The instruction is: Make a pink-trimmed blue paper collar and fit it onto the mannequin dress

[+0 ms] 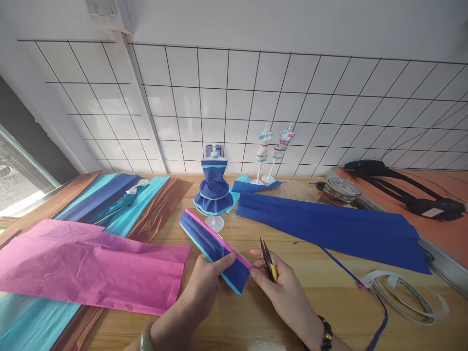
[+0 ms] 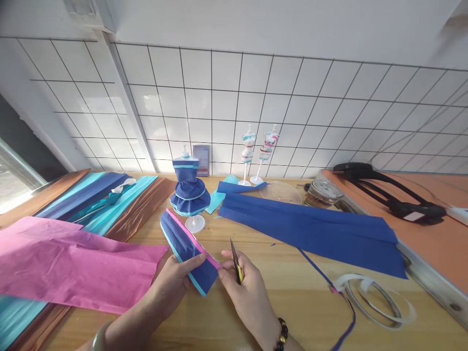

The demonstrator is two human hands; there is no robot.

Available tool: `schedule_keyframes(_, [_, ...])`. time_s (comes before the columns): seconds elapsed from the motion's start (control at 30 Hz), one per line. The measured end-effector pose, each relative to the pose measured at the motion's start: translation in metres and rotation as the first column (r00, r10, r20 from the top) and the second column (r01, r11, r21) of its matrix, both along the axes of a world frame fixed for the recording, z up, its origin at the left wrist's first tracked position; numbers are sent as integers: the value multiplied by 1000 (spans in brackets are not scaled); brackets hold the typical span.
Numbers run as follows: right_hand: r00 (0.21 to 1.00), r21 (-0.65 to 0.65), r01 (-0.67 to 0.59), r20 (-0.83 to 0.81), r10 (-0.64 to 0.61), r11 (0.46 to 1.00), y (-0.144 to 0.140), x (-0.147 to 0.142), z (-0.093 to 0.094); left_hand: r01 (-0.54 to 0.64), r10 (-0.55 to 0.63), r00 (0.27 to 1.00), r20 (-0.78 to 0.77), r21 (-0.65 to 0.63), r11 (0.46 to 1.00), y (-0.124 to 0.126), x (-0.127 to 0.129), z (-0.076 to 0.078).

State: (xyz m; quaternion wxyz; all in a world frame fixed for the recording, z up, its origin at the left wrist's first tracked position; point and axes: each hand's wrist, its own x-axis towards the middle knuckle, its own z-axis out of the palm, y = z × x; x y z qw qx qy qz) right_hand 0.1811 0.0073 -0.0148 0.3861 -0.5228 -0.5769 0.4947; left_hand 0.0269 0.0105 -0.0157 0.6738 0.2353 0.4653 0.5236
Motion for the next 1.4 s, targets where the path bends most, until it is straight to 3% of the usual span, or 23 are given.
schedule_keyframes(0.13, [997,-55,-36,70,40,998,4,8,1,63,-58,993,-100,47,997,4,-10,3])
schedule_keyframes(0.23, [975,-113,-176,116,189,978,9,19,5,162,-141,963,-230,76,984,9,-20,5])
schedule_keyframes(0.4, [853,-180,-445,213,477,877,12,35,15,329,-277,884,-377,80,941,14,-32,8])
schedule_keyframes(0.67, [698,-379,-551,280,660,743,9,37,20,491,-457,797,-395,-18,871,11,-36,5])
schedule_keyframes(0.8, [669,-459,-561,241,703,690,5,34,15,543,-513,756,-406,-48,838,9,-34,6])
schedule_keyframes(1.03, [676,-454,-566,222,703,688,2,28,10,559,-528,709,-467,-83,825,10,-33,6])
schedule_keyframes(1.4, [676,-550,-547,155,721,631,9,23,10,573,-549,695,-465,-104,813,10,-37,5])
